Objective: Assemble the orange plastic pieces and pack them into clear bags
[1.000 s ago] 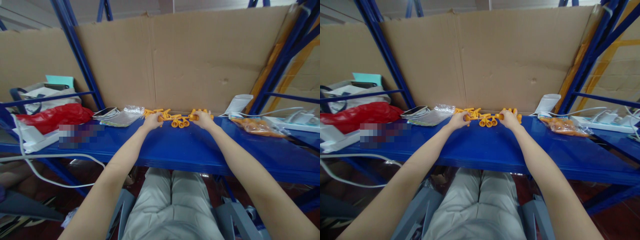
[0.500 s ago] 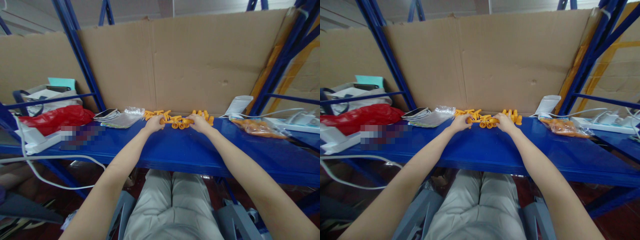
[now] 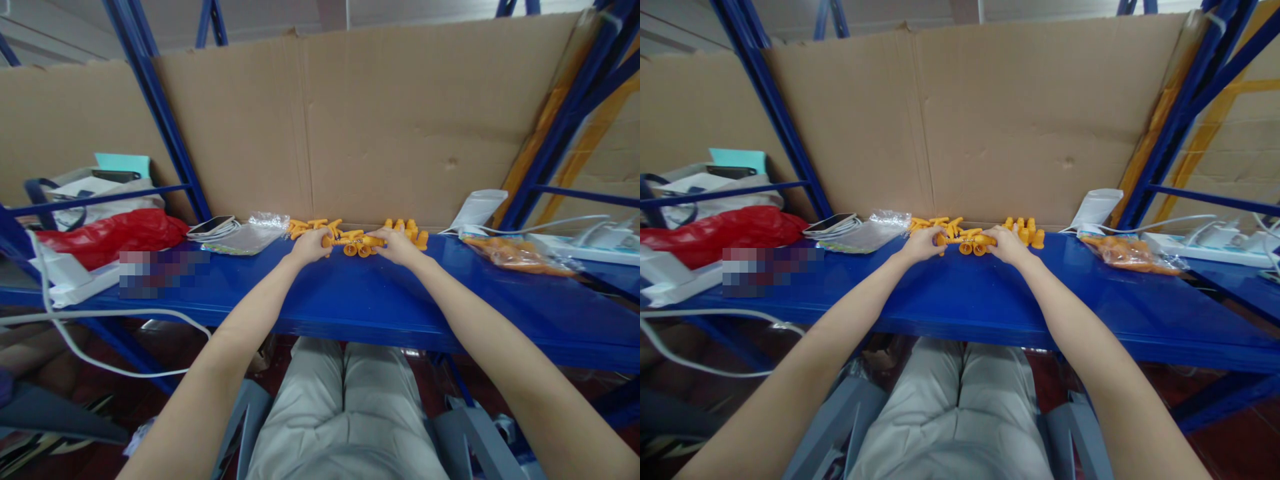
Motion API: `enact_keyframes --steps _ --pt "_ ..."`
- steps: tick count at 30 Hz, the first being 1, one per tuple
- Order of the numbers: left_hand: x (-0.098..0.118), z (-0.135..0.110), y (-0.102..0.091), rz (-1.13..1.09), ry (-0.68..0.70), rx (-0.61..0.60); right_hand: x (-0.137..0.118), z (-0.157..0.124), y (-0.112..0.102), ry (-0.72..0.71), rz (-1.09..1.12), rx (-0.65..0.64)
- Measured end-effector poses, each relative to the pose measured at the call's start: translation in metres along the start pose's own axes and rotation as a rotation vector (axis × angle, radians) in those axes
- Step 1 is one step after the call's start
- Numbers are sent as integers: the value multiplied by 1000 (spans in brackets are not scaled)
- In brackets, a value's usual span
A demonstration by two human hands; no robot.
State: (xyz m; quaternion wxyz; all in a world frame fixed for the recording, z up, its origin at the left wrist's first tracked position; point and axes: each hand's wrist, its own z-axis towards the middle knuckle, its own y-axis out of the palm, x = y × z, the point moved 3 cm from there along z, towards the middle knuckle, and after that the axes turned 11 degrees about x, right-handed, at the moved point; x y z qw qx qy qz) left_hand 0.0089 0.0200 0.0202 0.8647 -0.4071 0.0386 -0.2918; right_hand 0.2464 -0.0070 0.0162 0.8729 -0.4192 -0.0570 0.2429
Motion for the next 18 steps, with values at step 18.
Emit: enact_keyframes --steps 18 --pt "19 -4 -2 -42 12 -20 -4 2 3 -24 82 58"
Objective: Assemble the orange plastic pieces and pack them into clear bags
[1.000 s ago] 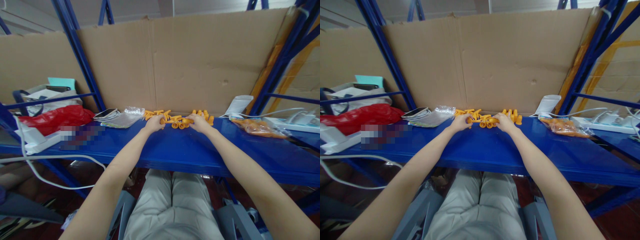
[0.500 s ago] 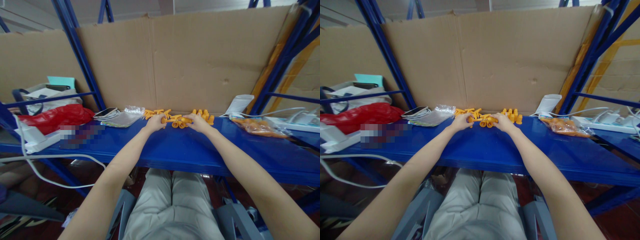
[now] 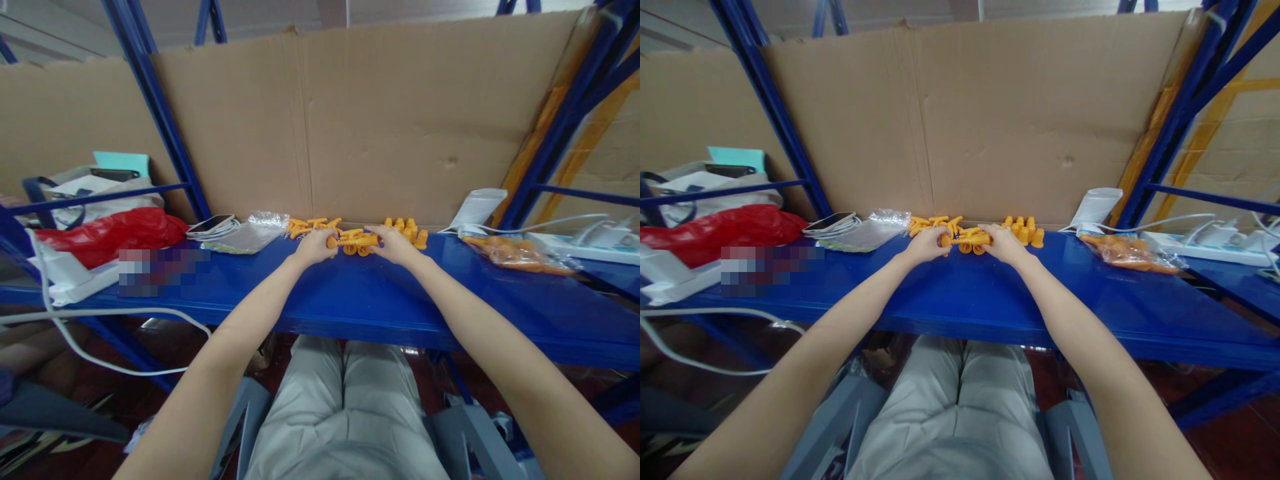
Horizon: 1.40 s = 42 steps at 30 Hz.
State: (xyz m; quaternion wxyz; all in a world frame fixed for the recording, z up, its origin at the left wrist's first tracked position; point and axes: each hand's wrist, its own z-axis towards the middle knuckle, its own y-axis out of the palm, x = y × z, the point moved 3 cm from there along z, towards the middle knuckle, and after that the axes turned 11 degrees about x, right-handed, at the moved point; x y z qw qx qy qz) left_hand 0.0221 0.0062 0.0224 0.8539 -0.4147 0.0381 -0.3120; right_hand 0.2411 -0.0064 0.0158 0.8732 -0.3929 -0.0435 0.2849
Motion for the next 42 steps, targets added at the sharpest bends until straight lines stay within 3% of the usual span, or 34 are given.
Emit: enact_keyframes --steps 4,8,13,27,42 --pt "-2 0 1 7 10 12 5 0 4 114 176 50" --pt "-5 1 2 -13 -9 31 14 -1 4 251 352 5" --pt "-6 1 3 -52 -21 26 20 -1 3 322 489 -16" --pt "-4 1 5 -40 13 41 15 -3 1 374 456 2" --pt "4 0 4 -84 54 40 21 0 9 439 500 -86"
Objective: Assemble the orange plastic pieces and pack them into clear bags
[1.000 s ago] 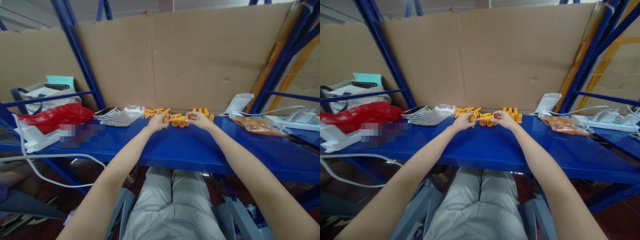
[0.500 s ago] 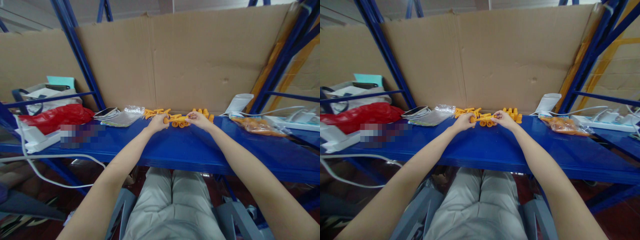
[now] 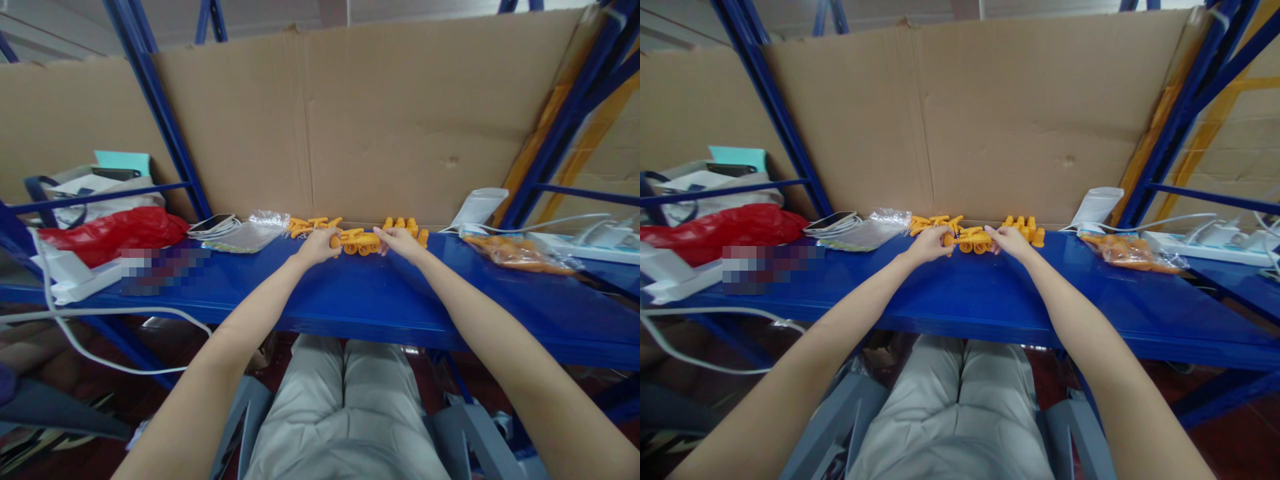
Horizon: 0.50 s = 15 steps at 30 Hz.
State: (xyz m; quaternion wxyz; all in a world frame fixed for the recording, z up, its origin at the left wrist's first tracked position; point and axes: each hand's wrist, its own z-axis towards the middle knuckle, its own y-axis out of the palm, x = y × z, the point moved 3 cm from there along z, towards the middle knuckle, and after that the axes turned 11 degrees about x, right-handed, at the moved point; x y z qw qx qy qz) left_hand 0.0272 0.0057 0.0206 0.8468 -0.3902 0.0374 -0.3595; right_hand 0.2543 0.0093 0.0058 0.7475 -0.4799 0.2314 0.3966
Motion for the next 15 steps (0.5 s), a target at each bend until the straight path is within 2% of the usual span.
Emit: enact_keyframes --steps 5,9,15 --pt "-2 1 1 -6 -3 4 -2 -1 0 -8 -34 15" --pt "-5 2 2 -9 -12 22 -8 -6 -3 -53 14 -45" --pt "-7 3 6 -81 41 61 -10 -11 -4 77 31 -96"
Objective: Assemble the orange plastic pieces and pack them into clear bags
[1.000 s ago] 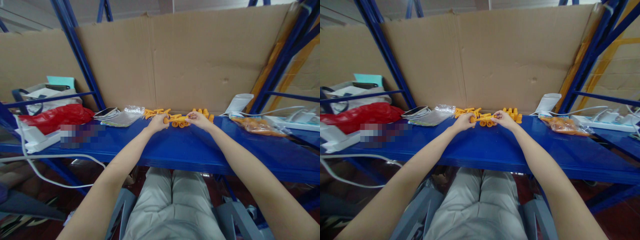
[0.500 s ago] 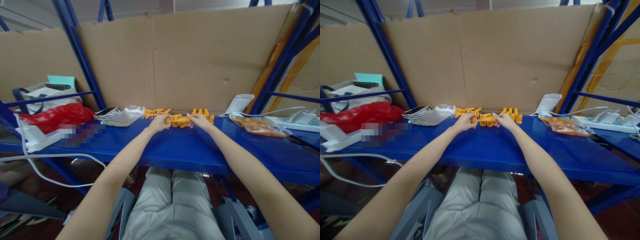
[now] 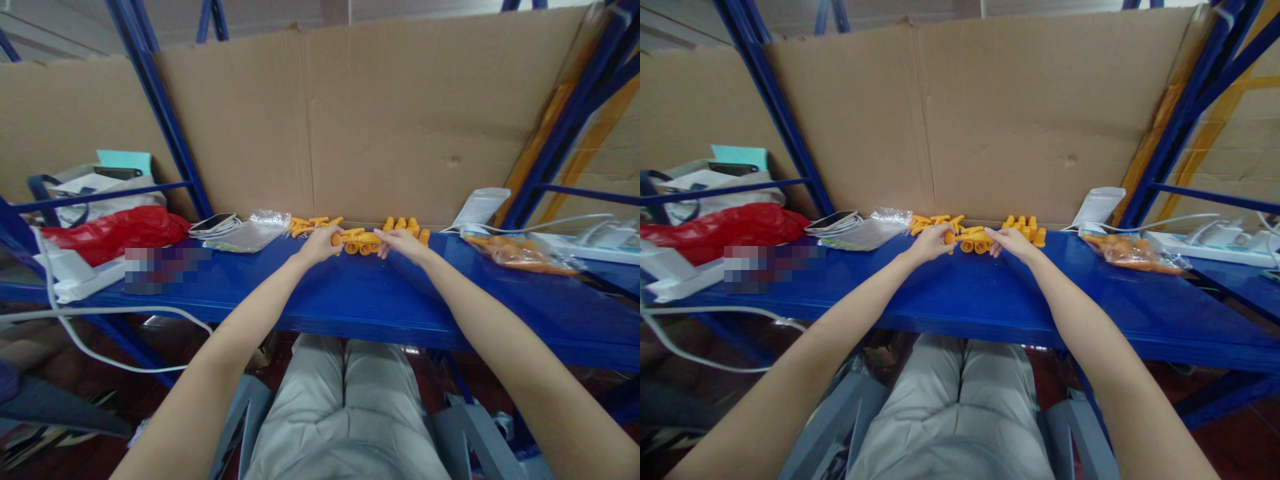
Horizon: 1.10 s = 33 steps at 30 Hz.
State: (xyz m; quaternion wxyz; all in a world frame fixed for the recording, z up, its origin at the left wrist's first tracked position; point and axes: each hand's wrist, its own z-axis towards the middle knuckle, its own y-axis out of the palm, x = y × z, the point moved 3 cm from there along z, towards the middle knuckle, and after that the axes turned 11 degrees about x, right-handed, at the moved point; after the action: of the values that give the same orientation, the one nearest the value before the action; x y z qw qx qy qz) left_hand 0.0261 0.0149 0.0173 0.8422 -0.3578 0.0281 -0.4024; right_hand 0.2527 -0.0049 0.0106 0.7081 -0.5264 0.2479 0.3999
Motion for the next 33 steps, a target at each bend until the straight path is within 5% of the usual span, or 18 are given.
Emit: enact_keyframes --steps 33 --pt "-8 1 3 -55 16 25 5 7 0 -105 158 38"
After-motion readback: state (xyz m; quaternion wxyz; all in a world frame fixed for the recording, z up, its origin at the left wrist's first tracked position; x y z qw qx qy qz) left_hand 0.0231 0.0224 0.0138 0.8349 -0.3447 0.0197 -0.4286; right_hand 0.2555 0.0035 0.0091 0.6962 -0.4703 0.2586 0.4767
